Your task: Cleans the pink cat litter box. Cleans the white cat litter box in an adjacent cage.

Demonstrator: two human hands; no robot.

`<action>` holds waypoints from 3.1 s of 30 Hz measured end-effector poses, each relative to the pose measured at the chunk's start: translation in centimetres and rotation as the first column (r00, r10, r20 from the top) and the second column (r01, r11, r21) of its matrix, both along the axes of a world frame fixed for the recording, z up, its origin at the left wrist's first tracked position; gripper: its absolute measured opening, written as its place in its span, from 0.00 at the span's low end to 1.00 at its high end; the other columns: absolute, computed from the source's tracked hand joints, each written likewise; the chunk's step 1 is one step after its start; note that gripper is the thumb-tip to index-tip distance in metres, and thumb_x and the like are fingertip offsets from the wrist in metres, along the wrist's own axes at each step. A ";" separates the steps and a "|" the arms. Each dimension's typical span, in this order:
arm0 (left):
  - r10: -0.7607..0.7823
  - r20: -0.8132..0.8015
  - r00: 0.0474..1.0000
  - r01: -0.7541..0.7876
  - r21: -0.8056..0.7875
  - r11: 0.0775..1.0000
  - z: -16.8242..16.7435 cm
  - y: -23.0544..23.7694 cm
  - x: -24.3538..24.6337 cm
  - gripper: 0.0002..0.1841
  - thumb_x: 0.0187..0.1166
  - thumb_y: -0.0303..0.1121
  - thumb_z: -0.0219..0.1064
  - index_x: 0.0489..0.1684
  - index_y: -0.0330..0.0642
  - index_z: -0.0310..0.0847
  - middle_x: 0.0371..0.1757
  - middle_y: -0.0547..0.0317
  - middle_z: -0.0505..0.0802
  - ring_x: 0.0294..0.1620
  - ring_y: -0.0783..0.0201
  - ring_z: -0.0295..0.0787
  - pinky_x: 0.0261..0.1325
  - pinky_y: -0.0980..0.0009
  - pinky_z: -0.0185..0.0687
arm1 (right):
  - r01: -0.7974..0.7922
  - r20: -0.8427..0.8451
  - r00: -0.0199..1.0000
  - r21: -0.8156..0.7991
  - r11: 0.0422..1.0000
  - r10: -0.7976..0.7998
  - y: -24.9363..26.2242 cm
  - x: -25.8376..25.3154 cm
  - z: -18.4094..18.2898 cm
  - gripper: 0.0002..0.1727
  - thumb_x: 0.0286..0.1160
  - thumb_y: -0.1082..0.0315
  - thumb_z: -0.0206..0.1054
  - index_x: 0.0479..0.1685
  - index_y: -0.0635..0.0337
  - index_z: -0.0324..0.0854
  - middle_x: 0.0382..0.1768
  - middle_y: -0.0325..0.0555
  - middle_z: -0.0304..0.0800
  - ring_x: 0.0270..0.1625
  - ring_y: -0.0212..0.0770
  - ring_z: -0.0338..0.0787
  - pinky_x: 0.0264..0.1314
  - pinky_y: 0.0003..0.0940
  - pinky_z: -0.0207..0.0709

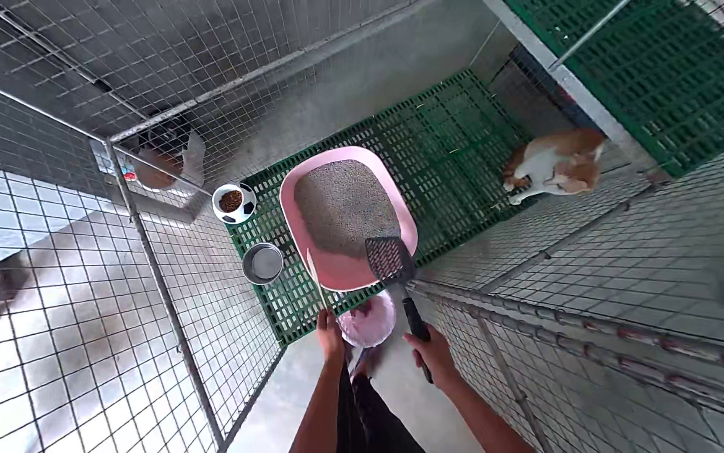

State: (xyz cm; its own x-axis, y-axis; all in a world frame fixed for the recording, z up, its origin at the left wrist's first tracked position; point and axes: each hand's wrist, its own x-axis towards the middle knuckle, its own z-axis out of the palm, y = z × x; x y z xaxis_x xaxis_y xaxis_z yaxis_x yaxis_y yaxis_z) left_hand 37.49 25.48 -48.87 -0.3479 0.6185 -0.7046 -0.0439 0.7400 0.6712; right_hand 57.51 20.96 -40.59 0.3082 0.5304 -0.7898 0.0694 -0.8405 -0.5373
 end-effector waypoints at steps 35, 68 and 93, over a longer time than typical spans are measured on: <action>0.363 0.408 0.838 -0.254 -0.296 0.921 -10.2 1.7 2.5 0.16 0.83 0.20 0.55 0.66 0.26 0.67 0.51 0.41 0.83 0.43 0.58 0.82 0.48 0.63 0.83 | 0.004 0.271 0.962 0.057 0.998 -0.020 8.7 -0.8 0.0 0.36 0.63 0.76 0.75 0.76 0.77 0.70 0.59 0.74 0.85 0.62 0.65 0.86 0.68 0.59 0.77; -0.227 0.500 0.836 0.249 0.025 0.968 0.0 18.1 8.6 0.31 0.96 0.51 0.33 0.66 0.32 0.74 0.50 0.49 0.88 0.44 0.61 0.85 0.47 0.61 0.82 | 0.173 0.125 0.975 0.094 0.980 -0.184 6.8 -3.5 0.7 0.34 0.61 0.74 0.78 0.72 0.75 0.73 0.45 0.68 0.90 0.46 0.60 0.92 0.54 0.60 0.84; -0.030 0.310 0.950 0.213 -0.578 0.788 9.5 -34.0 -24.9 0.08 0.90 0.32 0.53 0.49 0.37 0.74 0.24 0.60 0.82 0.20 0.67 0.80 0.28 0.70 0.81 | -0.794 0.249 0.482 0.530 0.299 0.840 -6.5 -27.8 25.6 0.30 0.76 0.55 0.76 0.57 0.79 0.81 0.52 0.68 0.89 0.54 0.57 0.90 0.64 0.48 0.81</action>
State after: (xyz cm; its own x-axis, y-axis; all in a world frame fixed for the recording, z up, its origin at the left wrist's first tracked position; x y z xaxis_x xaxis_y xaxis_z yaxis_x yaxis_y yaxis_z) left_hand 12.59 -8.48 -39.38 -0.0389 0.0639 -0.9972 -0.0365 0.9972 0.0653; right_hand 29.73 14.43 -15.03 -0.5653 0.7748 -0.2831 0.5016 0.0503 -0.8636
